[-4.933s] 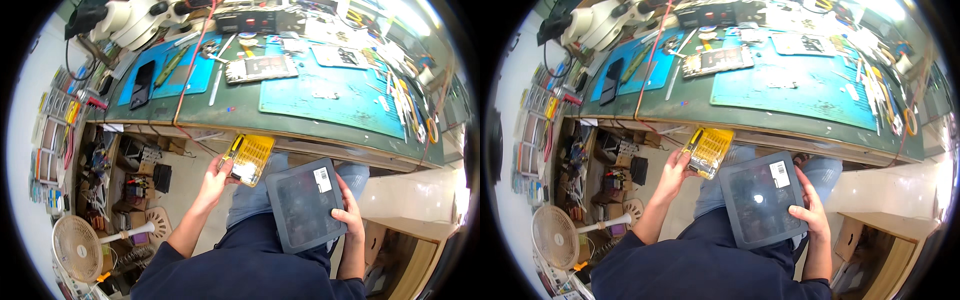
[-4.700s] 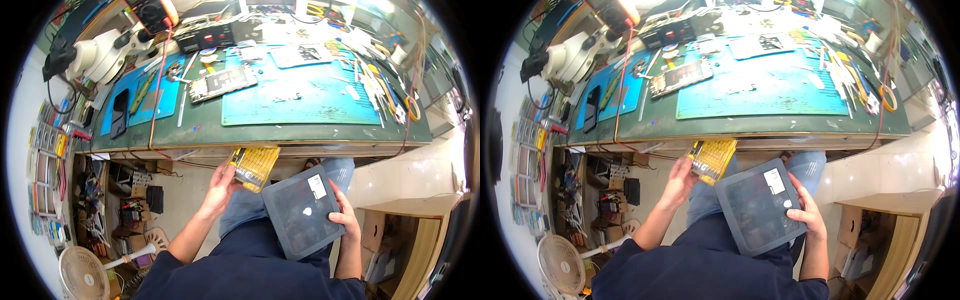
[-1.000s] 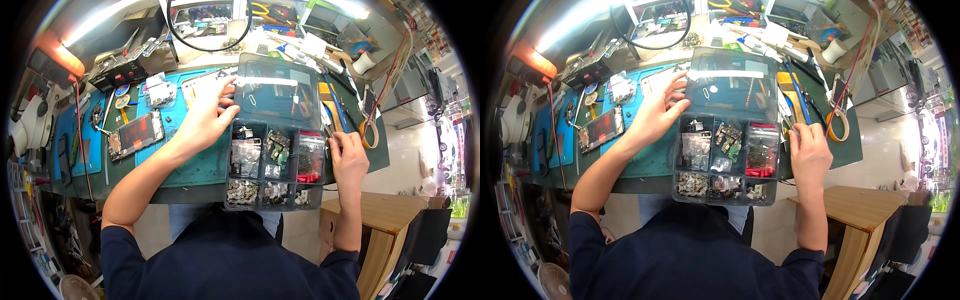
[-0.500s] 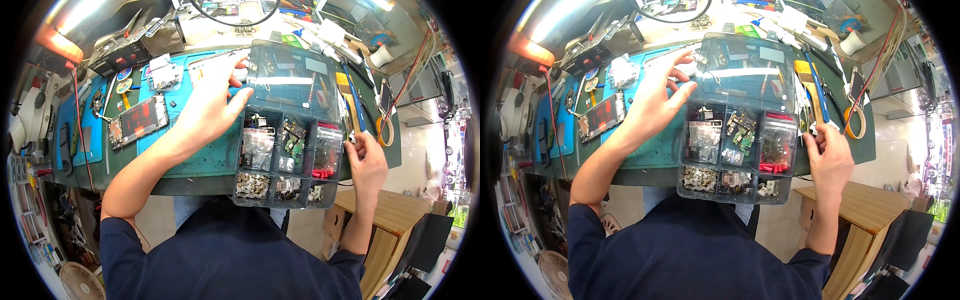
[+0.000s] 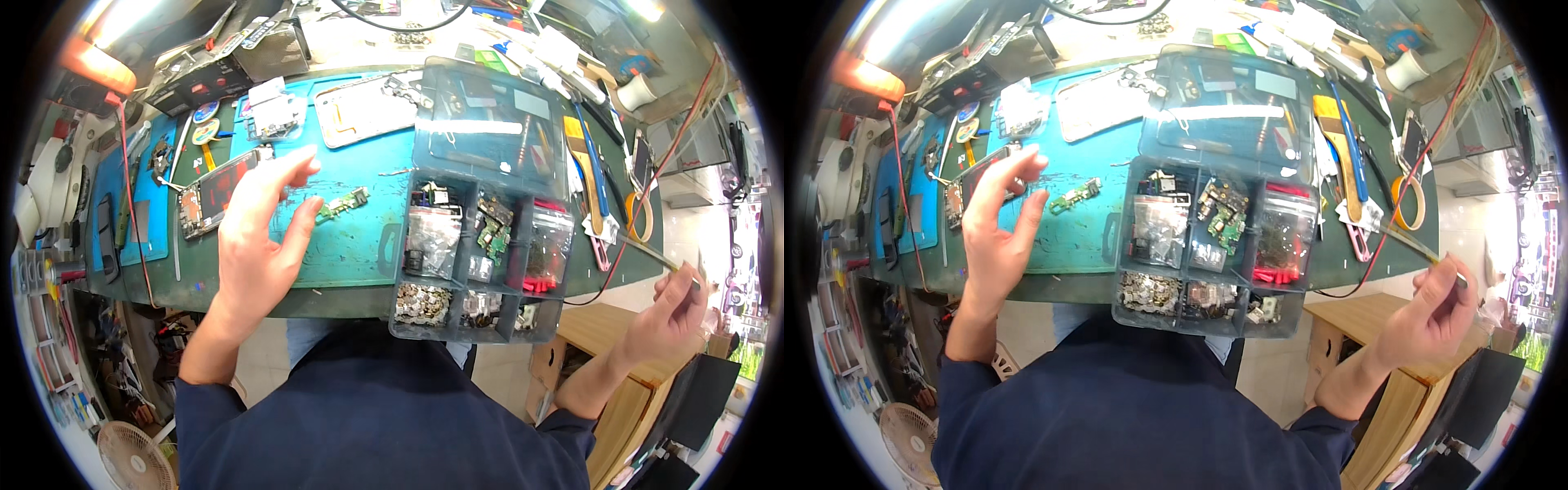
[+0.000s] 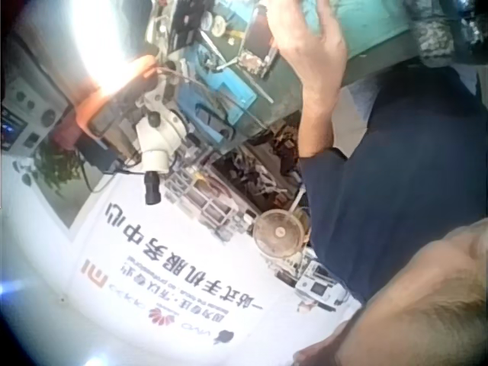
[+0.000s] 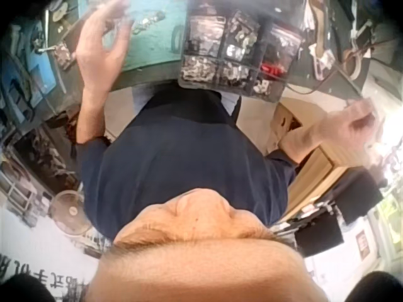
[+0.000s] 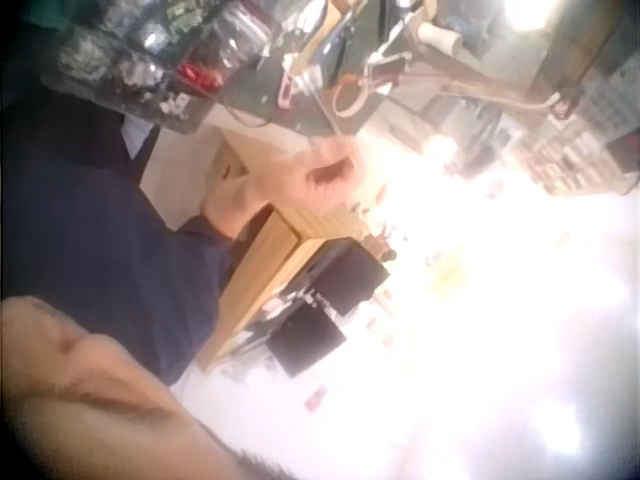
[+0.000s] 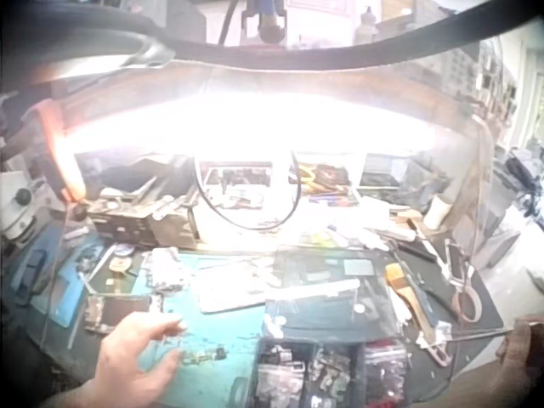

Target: The person uses a hot air gun and soldering iron to work on a small circuit board, applying flux and soldering components. They retrieve a replacement part from a parts box and continue soldering the board.

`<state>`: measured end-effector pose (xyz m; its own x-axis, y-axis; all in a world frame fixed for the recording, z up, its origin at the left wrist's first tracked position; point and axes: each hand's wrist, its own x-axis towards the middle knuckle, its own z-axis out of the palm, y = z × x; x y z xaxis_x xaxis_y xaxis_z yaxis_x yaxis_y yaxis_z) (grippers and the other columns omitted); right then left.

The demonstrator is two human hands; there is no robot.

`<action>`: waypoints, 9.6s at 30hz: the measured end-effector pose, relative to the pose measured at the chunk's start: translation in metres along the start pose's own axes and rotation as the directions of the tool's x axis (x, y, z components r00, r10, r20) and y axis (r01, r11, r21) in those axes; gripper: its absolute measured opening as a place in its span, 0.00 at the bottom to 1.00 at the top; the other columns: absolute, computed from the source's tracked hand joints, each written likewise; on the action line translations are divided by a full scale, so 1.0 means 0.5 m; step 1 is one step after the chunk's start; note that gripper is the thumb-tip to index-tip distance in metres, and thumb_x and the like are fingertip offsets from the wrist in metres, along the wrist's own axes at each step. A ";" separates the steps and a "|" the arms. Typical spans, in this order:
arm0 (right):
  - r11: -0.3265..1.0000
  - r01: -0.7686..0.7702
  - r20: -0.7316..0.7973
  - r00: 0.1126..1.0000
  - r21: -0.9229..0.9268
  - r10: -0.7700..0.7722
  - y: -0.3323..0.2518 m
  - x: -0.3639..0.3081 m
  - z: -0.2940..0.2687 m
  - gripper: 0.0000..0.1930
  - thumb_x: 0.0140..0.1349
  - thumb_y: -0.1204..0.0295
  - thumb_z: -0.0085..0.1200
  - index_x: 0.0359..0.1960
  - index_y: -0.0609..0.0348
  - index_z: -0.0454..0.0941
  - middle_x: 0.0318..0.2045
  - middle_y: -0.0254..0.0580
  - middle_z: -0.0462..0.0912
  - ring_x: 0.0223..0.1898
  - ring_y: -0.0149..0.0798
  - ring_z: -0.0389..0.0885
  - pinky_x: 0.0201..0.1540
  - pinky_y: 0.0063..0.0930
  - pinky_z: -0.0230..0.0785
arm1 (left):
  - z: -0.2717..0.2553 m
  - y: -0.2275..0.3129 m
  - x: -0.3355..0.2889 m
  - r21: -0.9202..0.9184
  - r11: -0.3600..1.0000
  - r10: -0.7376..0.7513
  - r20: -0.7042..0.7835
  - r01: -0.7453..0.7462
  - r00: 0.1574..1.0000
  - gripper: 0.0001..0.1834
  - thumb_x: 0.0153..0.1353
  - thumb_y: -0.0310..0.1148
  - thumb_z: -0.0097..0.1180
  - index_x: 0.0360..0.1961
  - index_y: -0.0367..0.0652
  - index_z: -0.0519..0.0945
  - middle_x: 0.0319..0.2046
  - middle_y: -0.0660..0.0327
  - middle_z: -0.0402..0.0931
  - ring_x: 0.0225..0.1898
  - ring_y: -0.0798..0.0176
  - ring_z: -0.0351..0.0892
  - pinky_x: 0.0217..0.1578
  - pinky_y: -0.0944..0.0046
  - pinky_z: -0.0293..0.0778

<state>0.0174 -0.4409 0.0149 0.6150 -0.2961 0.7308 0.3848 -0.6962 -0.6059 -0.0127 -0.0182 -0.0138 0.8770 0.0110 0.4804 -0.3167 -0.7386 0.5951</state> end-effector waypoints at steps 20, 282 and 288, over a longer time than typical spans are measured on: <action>0.947 -0.319 0.163 0.933 -0.038 0.320 0.043 -0.036 -0.027 0.10 0.75 0.70 0.54 0.49 0.63 0.83 0.29 0.33 0.80 0.27 0.21 0.69 0.29 0.15 0.59 | -0.088 -0.077 0.012 0.253 0.966 -0.051 0.000 0.050 0.999 0.10 0.60 0.20 0.64 0.44 0.38 0.84 0.39 0.56 0.84 0.39 0.56 0.82 0.37 0.60 0.79; 0.803 0.147 0.682 0.453 0.578 -0.574 -0.184 -0.098 0.121 0.13 0.49 0.73 0.74 0.35 0.60 0.85 0.27 0.35 0.82 0.22 0.34 0.80 0.24 0.24 0.72 | -0.004 -0.018 0.019 -0.570 0.521 -0.079 0.709 0.635 0.701 0.11 0.70 0.22 0.59 0.51 0.32 0.81 0.43 0.57 0.83 0.42 0.68 0.84 0.44 0.68 0.81; 0.809 0.145 0.677 0.475 0.570 -0.562 -0.183 -0.105 0.137 0.12 0.50 0.72 0.73 0.35 0.59 0.84 0.27 0.36 0.82 0.23 0.34 0.81 0.22 0.25 0.71 | -0.003 -0.023 0.021 -0.561 0.518 -0.106 0.707 0.646 0.699 0.11 0.70 0.25 0.59 0.51 0.33 0.81 0.43 0.57 0.83 0.41 0.67 0.84 0.43 0.68 0.81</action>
<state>-0.0030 -0.3168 0.0102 0.5416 0.6935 0.4752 0.7929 -0.2335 -0.5629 -0.0005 -0.0084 -0.0147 0.9021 -0.3907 -0.1834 0.2004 0.0026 0.9797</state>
